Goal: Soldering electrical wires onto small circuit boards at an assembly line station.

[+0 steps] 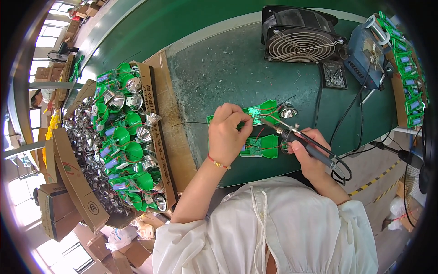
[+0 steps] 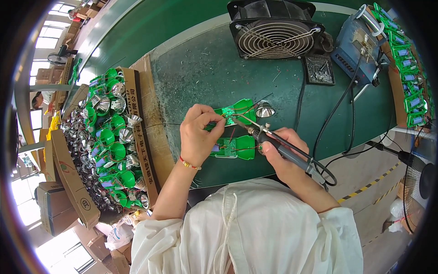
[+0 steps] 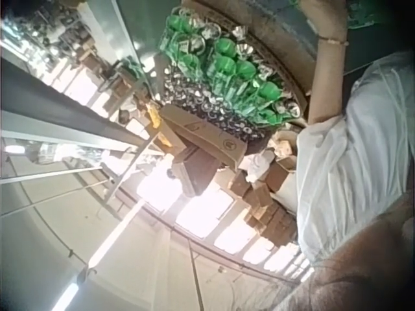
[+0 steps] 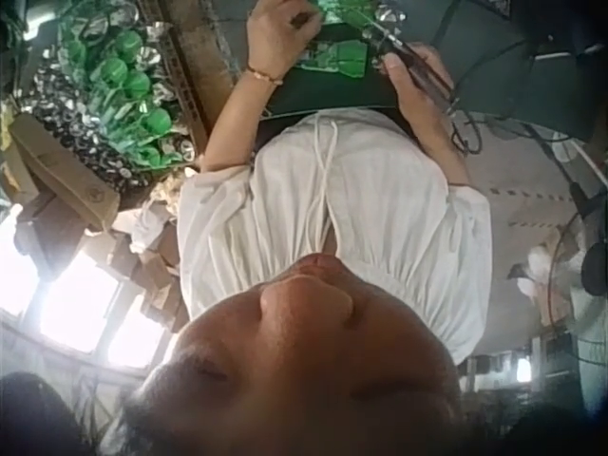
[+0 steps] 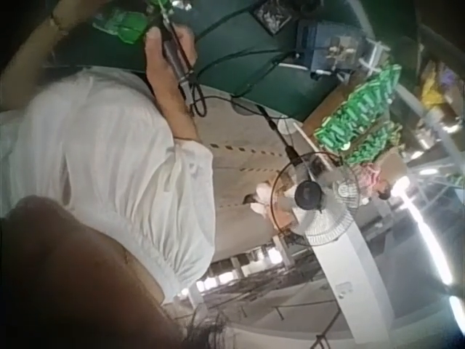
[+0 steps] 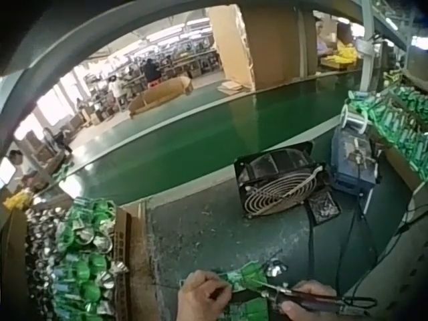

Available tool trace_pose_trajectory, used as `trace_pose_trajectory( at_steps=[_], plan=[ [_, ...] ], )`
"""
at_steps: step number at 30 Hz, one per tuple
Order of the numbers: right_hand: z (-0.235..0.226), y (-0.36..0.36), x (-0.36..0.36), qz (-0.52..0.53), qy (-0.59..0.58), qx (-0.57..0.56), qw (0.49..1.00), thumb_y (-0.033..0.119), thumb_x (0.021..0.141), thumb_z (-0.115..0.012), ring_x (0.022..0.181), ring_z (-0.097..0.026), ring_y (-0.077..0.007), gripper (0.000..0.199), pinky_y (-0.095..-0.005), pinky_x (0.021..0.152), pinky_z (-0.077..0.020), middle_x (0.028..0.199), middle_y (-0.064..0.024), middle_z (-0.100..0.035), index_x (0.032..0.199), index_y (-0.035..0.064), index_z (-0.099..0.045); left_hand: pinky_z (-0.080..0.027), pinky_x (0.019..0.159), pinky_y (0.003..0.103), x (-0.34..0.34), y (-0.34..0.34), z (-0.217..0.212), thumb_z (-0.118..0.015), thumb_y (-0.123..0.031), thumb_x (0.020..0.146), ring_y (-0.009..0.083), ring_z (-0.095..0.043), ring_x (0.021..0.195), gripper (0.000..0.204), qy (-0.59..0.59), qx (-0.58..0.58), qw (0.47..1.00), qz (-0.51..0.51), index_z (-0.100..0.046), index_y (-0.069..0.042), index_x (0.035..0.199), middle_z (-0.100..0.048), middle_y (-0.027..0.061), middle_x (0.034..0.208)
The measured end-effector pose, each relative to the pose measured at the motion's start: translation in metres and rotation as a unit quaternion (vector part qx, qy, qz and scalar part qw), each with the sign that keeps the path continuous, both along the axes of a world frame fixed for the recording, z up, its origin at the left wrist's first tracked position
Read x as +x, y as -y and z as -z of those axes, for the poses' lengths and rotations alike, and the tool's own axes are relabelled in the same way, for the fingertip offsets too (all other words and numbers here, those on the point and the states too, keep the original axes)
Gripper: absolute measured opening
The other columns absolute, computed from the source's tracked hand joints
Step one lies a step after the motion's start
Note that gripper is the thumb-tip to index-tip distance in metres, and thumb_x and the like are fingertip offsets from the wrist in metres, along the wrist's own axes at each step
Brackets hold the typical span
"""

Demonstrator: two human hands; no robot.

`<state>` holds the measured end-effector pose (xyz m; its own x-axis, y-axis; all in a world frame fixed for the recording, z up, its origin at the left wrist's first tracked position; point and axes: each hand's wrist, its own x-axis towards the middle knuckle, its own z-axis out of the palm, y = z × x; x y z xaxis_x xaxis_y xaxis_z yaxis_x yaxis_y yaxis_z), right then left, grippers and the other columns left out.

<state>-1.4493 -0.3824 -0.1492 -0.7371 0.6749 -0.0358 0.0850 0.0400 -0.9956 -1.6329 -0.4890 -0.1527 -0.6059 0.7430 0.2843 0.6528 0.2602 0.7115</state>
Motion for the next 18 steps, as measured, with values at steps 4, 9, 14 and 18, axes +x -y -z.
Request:
trace_pose_trajectory(
  at_steps=[4,9,14,18],
  plan=[
    [-0.006,-0.004,0.004,0.019,-0.042,0.002,0.999,0.013,0.081,-0.059,0.065,-0.057,-0.0126,0.019,-0.0255,0.060,-0.0496,0.080,-0.0111,-0.056,0.086,-0.0024,-0.048,-0.044,0.060,0.032,0.000,-0.001,0.000,-0.068,0.000,0.060,0.0233,-0.053,0.070,0.010,-0.002,0.004,1.000,0.000,-0.060,-0.004,0.066,-0.055,0.0054,0.077],
    [-0.009,-0.002,0.007,0.025,-0.035,-0.018,0.999,0.013,0.081,-0.059,0.064,-0.057,-0.0127,0.019,-0.0251,0.060,-0.0492,0.078,-0.0111,-0.056,0.087,-0.0021,-0.048,-0.044,0.060,0.032,0.003,-0.002,0.001,-0.067,0.001,0.060,0.0234,-0.052,0.069,0.010,-0.002,0.007,1.000,-0.004,-0.060,-0.004,0.065,-0.055,0.0054,0.076],
    [-0.008,-0.009,0.015,0.044,-0.053,0.002,0.998,0.013,0.081,-0.059,0.064,-0.056,-0.0128,0.019,-0.0249,0.060,-0.0483,0.078,-0.0110,-0.056,0.088,-0.0021,-0.048,-0.044,0.060,0.032,0.006,-0.010,-0.003,-0.068,0.000,0.059,0.0235,-0.053,0.070,0.010,-0.005,0.008,1.000,0.004,-0.060,-0.004,0.064,-0.055,0.0062,0.075],
    [0.001,-0.046,0.036,0.167,-0.063,0.119,0.977,0.006,0.082,-0.058,0.072,-0.055,-0.0124,0.016,-0.0243,0.064,-0.0457,0.089,-0.0106,-0.056,0.093,-0.0010,-0.049,-0.045,0.060,0.032,0.011,-0.014,-0.005,-0.067,0.000,0.059,0.0233,-0.055,0.069,0.009,-0.009,-0.002,1.000,-0.016,-0.061,-0.005,0.063,-0.056,0.0067,0.073]
  ],
)
